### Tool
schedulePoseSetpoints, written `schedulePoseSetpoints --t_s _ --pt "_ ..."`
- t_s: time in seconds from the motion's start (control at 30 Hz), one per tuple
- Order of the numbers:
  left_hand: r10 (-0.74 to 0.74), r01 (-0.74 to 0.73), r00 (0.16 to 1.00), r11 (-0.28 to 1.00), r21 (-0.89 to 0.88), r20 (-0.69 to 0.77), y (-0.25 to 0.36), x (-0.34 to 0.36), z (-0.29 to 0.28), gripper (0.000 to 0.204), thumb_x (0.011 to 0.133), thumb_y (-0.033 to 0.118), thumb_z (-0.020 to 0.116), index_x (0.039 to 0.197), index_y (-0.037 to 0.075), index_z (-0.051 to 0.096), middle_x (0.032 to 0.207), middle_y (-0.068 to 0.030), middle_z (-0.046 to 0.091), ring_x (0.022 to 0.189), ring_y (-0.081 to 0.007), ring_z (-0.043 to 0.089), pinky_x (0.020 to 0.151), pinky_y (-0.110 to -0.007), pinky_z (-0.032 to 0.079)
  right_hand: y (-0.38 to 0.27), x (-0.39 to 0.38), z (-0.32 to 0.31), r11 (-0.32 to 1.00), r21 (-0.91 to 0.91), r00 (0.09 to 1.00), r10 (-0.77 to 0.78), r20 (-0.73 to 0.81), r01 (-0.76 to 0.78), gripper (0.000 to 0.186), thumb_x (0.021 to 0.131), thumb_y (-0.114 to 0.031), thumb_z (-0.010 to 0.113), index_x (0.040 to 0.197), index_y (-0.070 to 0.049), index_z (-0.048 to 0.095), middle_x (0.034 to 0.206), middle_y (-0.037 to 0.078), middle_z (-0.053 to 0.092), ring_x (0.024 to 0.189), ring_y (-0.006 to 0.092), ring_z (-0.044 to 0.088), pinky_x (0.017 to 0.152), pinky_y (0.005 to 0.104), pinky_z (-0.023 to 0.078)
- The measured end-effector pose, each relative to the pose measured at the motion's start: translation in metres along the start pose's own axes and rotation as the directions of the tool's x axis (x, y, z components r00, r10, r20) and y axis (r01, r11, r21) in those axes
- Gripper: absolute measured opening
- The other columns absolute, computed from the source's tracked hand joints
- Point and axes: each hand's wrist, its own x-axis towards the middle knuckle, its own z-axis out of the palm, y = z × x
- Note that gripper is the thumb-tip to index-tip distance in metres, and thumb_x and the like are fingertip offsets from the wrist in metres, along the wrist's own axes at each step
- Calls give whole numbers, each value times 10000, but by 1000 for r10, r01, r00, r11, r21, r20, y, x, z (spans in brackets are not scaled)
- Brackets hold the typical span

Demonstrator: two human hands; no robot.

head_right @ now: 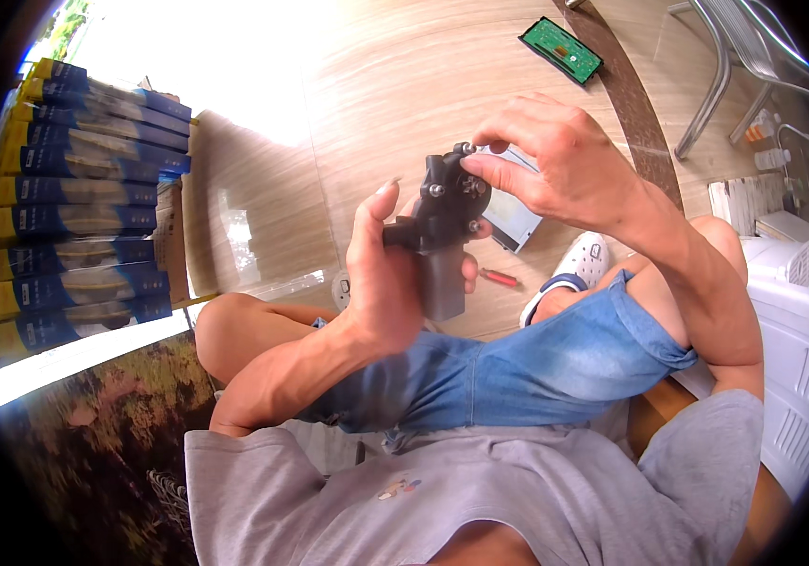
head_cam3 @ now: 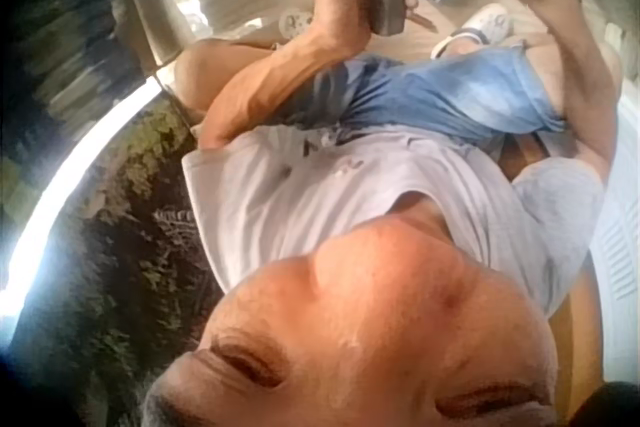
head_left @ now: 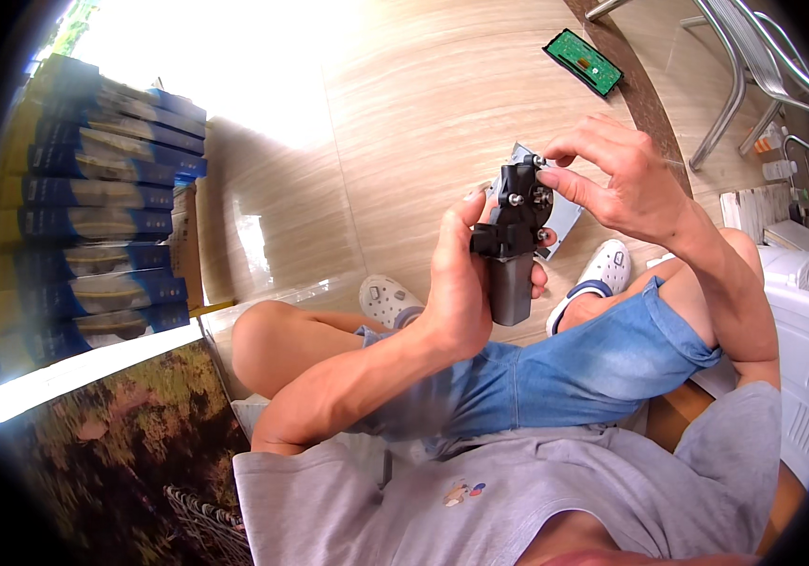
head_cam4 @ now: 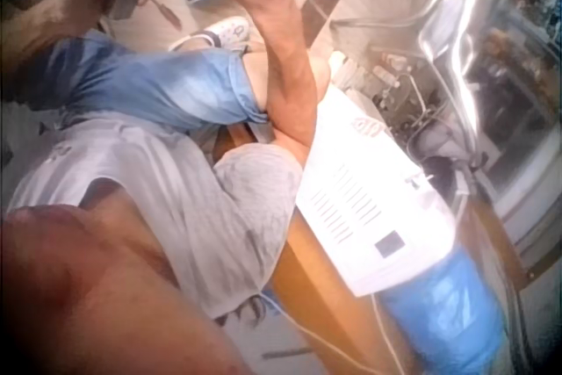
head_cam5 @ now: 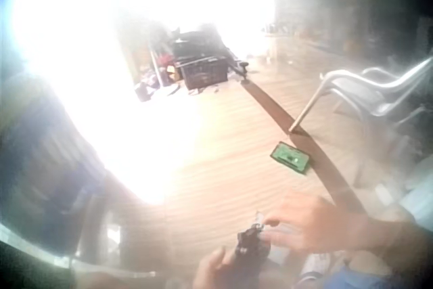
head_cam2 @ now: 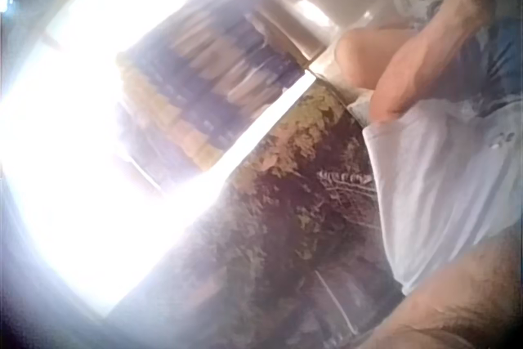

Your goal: The person repairs a small black mechanical component by hand while sitting on the floor, using a screwdriver to tighten a screw on the side.

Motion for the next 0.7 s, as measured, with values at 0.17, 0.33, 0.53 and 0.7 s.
schedulePoseSetpoints --t_s 0.17,0.33,0.53,0.7 --pt "-12 12 1000 1000 21 6 -2 1 -1 709 944 645 326 1295 69 543 1059 -114 659 719 -190 615 679 -347 508 8 -1 5 994 -99 998 -58 -19 56 145 842 -145 745 891 -29 672 804 115 661 781 301 647 692 386 514" --pt "-12 12 1000 999 35 -4 -3 2 0 707 949 640 330 1289 63 559 1057 -108 661 721 -181 614 676 -339 507 3 -1 4 993 -116 999 -25 21 27 120 847 -127 730 886 -34 666 811 115 653 783 306 642 697 393 517" --pt "-18 18 1000 999 44 -12 -3 2 -2 706 939 650 343 1274 65 555 1054 -107 662 718 -178 611 672 -335 503 5 -1 6 990 -123 997 -70 22 72 129 828 -72 726 930 -29 659 845 119 653 795 306 648 711 388 528" --pt "-15 16 1000 999 45 -16 -2 1 0 706 936 653 350 1272 67 554 1052 -105 662 717 -177 610 671 -332 503 5 -3 7 998 -43 999 -46 18 47 171 823 -24 718 982 -21 655 861 127 659 798 303 667 695 371 538"
